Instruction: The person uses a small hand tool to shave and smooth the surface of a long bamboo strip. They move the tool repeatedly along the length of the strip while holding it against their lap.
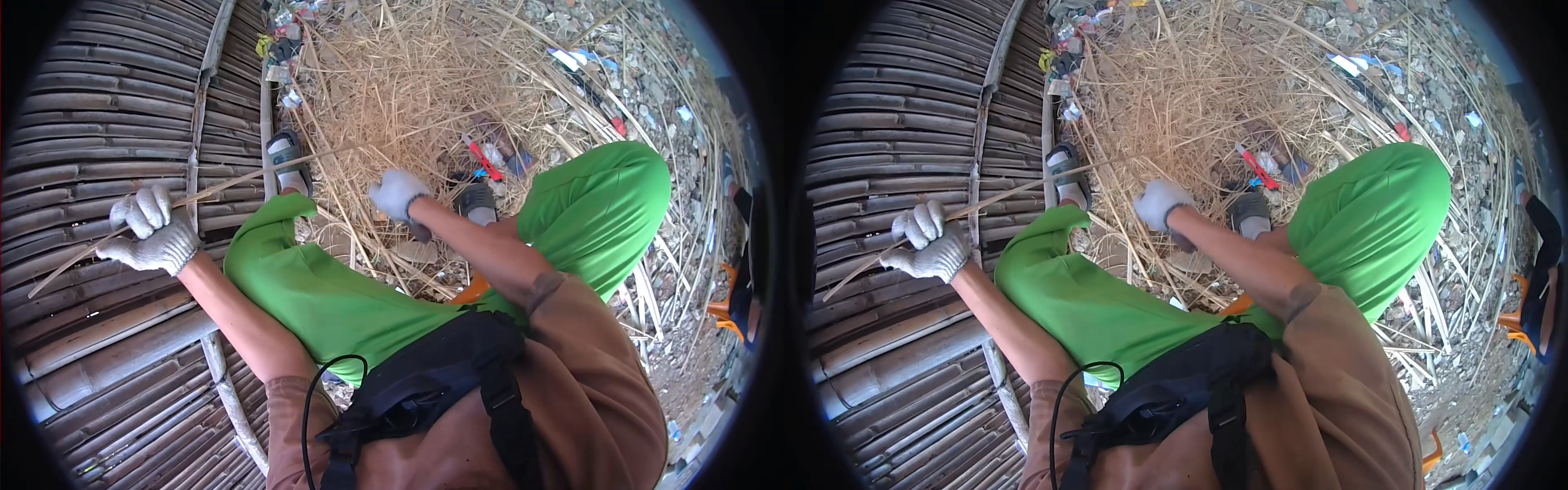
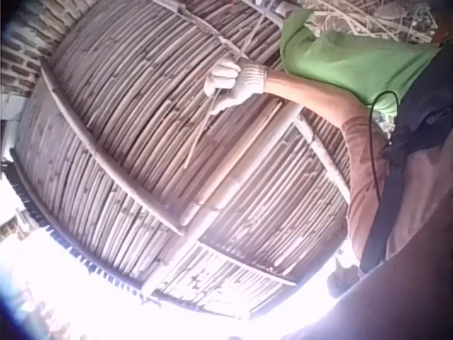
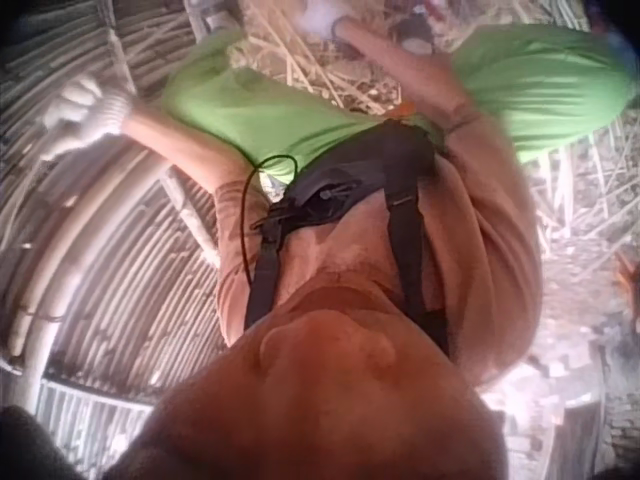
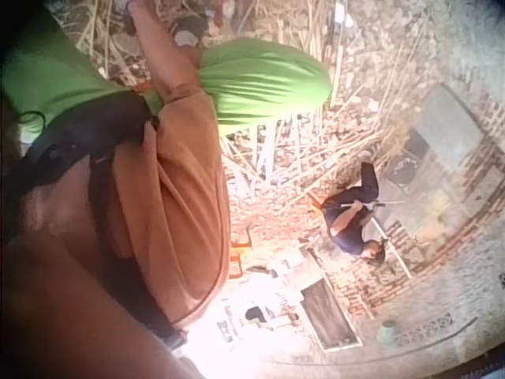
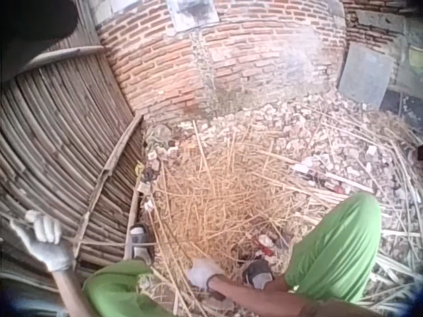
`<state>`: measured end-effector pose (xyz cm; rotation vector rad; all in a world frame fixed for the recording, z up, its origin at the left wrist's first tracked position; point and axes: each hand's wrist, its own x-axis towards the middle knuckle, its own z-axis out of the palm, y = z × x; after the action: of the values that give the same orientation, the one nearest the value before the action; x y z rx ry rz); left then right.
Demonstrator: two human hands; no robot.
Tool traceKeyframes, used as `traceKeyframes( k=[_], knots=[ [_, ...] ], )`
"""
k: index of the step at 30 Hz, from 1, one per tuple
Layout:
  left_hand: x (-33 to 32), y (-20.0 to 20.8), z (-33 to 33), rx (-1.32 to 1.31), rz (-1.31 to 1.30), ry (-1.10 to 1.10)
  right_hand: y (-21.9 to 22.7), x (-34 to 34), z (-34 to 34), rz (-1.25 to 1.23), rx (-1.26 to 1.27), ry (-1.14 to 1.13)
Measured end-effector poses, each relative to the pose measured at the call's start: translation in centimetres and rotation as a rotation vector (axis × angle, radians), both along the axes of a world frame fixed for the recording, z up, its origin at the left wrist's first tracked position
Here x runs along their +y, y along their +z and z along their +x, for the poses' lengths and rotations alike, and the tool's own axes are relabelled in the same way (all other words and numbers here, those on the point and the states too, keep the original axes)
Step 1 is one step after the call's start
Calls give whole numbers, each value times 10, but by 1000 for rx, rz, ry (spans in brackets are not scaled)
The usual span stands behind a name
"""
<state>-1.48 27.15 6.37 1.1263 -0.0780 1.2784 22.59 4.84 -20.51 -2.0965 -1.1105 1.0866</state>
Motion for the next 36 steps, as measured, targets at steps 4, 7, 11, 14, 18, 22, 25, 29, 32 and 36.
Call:
traceKeyframes(
  k=[4, 7, 11, 14, 18, 22, 25, 29, 32, 36],
  knots=[
    [-8, 3, 16, 38, 13, 114, 49, -6, -52, 330, -62, 56],
    [-10, 5, 22, 31, 29, 27, 56, -4, -55, 406, -116, 98],
    [-23, 12, 36, 44, 29, 127, -90, -34, 10, -61, -105, -1],
    [-31, 16, 36, 47, 58, 198, -114, -34, 36, -166, -5, -99],
    [-25, 9, 29, 8, -4, 203, -2, 2, -13, 1, 61, -25],
    [-23, 7, 28, 32, 11, 204, 53, 4, -38, 234, -52, 82],
    [-18, 6, 23, 33, 44, 88, 13, -16, -18, 35, -55, 65],
    [-1, 8, 12, -13, 51, -83, -85, -28, 19, -195, -30, -74],
    [1, -4, 3, -26, 14, -9, -54, -16, 7, -197, -15, -80],
    [-2, -1, 10, -11, 18, 83, 32, 0, -35, 158, -18, 26]
  ],
)
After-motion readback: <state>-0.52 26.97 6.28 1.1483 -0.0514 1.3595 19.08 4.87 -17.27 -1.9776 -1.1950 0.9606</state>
